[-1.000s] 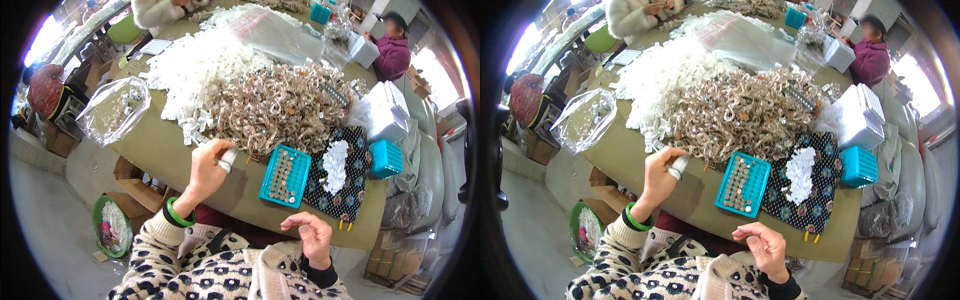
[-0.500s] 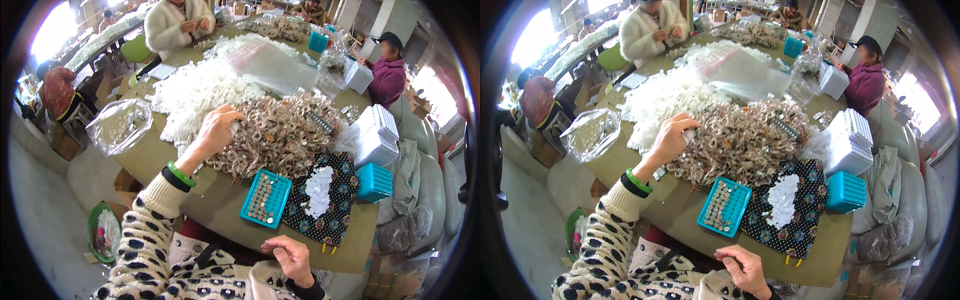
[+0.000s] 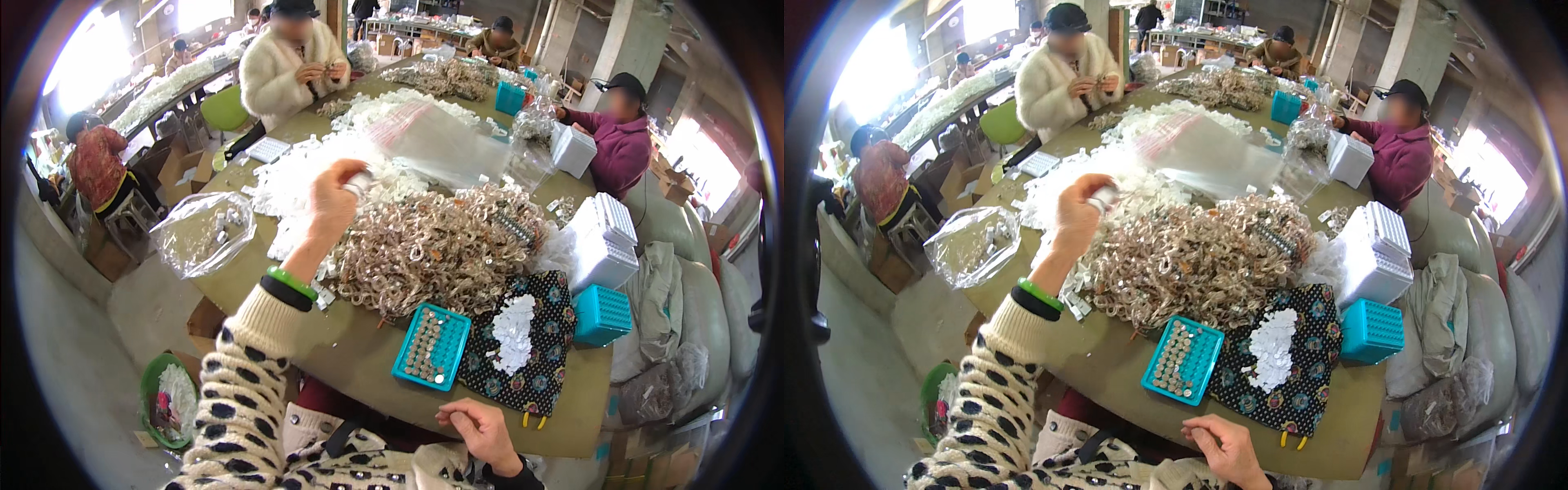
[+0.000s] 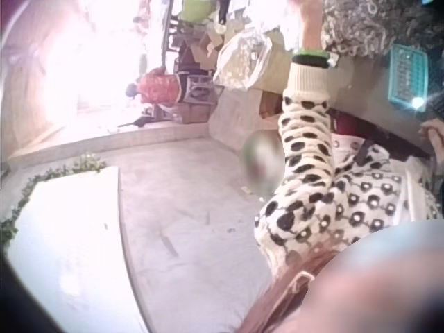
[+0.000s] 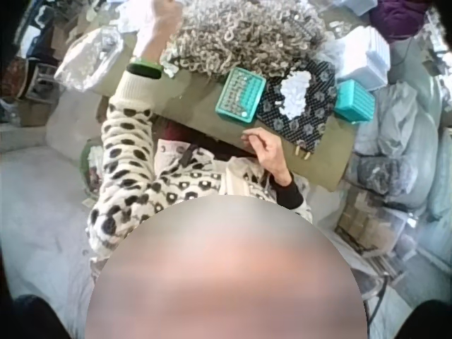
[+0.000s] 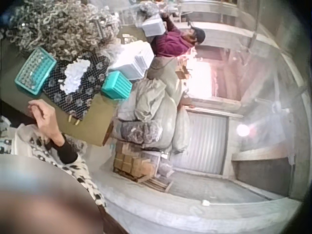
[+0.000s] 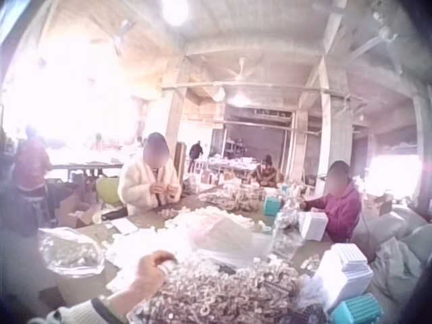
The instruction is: The person repeatedly picks small metal pins from a blue tray and inserts them into white plastic housings, then places the assembled units on the table. The hands work continuously with the components, occasionally reaching for more pins or housings from the surrounding piles.
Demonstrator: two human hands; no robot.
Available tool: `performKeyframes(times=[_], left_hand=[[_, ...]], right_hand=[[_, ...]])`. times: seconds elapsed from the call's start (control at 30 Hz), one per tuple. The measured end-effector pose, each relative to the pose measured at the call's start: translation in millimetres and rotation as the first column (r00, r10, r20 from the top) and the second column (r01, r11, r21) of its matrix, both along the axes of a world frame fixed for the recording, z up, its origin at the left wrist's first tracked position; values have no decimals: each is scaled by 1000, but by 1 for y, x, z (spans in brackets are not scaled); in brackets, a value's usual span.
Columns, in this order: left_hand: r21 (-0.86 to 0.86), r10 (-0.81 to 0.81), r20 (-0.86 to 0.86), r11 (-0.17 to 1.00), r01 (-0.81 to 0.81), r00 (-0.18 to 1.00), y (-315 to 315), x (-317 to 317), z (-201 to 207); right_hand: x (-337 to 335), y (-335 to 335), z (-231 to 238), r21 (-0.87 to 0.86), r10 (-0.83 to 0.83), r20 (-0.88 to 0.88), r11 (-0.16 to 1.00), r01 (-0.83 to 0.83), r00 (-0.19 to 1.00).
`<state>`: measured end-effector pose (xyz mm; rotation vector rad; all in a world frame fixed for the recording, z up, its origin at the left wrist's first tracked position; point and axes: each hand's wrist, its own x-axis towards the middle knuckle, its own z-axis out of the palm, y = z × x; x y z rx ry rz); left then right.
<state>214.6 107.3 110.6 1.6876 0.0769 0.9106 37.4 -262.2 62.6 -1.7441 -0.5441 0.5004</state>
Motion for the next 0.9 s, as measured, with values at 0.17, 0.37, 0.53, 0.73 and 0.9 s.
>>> performKeyframes(times=[0.17,0.37,0.53,0.73,0.9], left_hand=[[-515,-346,-9,806,293,938,-13,-39,6],[-687,-557,93,564,459,825,-64,-105,-25],[-806,-617,223,320,499,755,-95,-151,-52],[-789,-695,202,302,535,690,-103,-170,-77],[-779,-728,72,386,495,682,-100,-175,-83]], right_hand=[[25,29,34,-32,7,311,999,3,950],[53,88,63,201,-231,804,973,116,547],[55,126,34,52,-181,879,956,287,442],[47,111,6,-20,-129,844,962,271,520],[41,94,5,-48,-110,764,973,227,636]])
